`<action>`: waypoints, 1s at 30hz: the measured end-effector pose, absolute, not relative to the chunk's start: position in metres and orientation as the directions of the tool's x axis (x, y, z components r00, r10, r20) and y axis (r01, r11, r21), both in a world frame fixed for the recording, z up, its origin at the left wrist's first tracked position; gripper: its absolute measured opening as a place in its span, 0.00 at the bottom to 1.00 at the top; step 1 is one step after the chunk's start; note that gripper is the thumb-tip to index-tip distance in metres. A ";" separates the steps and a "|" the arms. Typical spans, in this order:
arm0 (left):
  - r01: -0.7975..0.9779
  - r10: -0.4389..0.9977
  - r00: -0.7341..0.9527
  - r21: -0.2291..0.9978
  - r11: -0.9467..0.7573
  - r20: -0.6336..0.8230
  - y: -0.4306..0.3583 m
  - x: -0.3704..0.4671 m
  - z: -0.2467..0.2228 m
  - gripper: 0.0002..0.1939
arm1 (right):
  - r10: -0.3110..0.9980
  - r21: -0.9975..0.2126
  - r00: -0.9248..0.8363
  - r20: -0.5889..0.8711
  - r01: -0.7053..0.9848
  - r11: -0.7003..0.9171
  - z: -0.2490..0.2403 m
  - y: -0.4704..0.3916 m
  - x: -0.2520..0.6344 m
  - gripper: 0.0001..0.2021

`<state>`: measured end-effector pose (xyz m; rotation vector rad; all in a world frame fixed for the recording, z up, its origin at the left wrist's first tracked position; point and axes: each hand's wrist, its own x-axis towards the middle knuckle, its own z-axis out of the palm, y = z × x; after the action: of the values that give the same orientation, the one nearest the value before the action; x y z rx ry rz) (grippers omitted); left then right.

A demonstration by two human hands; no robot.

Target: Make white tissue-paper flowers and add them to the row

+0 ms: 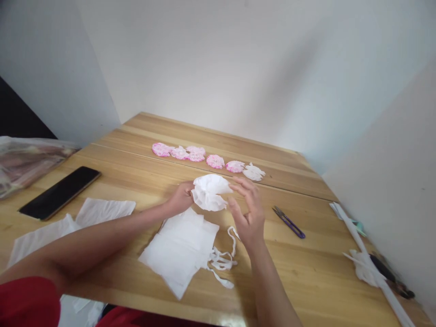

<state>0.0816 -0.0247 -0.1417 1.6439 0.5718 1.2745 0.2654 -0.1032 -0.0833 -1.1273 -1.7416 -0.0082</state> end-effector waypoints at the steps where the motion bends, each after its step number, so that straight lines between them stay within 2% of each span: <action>1: -0.171 0.814 0.355 0.887 -0.428 0.461 -0.024 0.083 -0.139 0.07 | 0.652 -0.423 -0.092 0.752 0.691 0.586 -0.080 -0.104 0.264 0.11; 4: -0.120 0.836 0.375 0.915 -0.385 0.401 -0.019 0.095 -0.133 0.06 | 0.629 -0.339 -0.171 0.758 0.720 0.605 -0.073 -0.103 0.262 0.13; 7: -0.090 0.830 0.396 0.917 -0.389 0.392 -0.010 0.117 -0.129 0.05 | 0.640 -0.360 -0.123 0.759 0.740 0.568 -0.069 -0.101 0.267 0.14; 11: -0.141 0.810 0.404 0.904 -0.404 0.426 0.001 0.152 -0.120 0.06 | 0.625 -0.548 0.165 0.763 0.679 0.489 -0.070 -0.102 0.275 0.13; 13: -0.213 0.796 0.393 0.887 -0.409 0.461 0.006 0.165 -0.113 0.07 | 0.559 -0.623 0.336 0.758 0.627 0.469 -0.074 -0.105 0.279 0.11; 16: -0.218 0.803 0.372 0.885 -0.411 0.465 0.012 0.173 -0.093 0.09 | 0.409 -0.660 0.518 0.751 0.615 0.433 -0.084 -0.112 0.286 0.07; 18: -0.195 0.810 0.360 0.886 -0.420 0.463 0.012 0.172 -0.071 0.10 | 0.434 -0.666 0.515 0.739 0.653 0.360 -0.092 -0.117 0.289 0.10; 20: -0.186 0.793 0.368 0.874 -0.449 0.486 0.008 0.166 -0.044 0.10 | 0.601 -0.615 0.353 0.717 0.725 0.308 -0.099 -0.118 0.284 0.13; 22: -0.187 0.737 0.433 0.851 -0.490 0.519 0.001 0.159 -0.014 0.08 | 0.744 -0.505 0.065 0.666 0.773 0.384 -0.104 -0.115 0.265 0.12; 24: -0.148 0.656 0.575 0.850 -0.505 0.490 -0.010 0.152 0.013 0.12 | 0.738 -0.392 -0.205 0.643 0.739 0.547 -0.106 -0.110 0.231 0.10; 26: -0.092 0.590 0.696 0.866 -0.492 0.409 -0.020 0.147 0.033 0.24 | 0.677 -0.309 -0.445 0.587 0.650 0.695 -0.105 -0.107 0.187 0.09; 27: -0.084 0.570 0.726 0.873 -0.480 0.383 -0.025 0.145 0.039 0.27 | 0.650 -0.288 -0.546 0.528 0.605 0.742 -0.105 -0.107 0.163 0.09; 30: -0.121 0.516 0.761 0.867 -0.483 0.393 -0.029 0.148 0.040 0.25 | 0.577 -0.285 -0.754 0.314 0.505 0.815 -0.106 -0.114 0.099 0.06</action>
<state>0.1483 -0.0293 0.0397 1.9360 0.2998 0.7826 0.0993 -0.1143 -0.1062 -0.8130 -2.6088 0.2564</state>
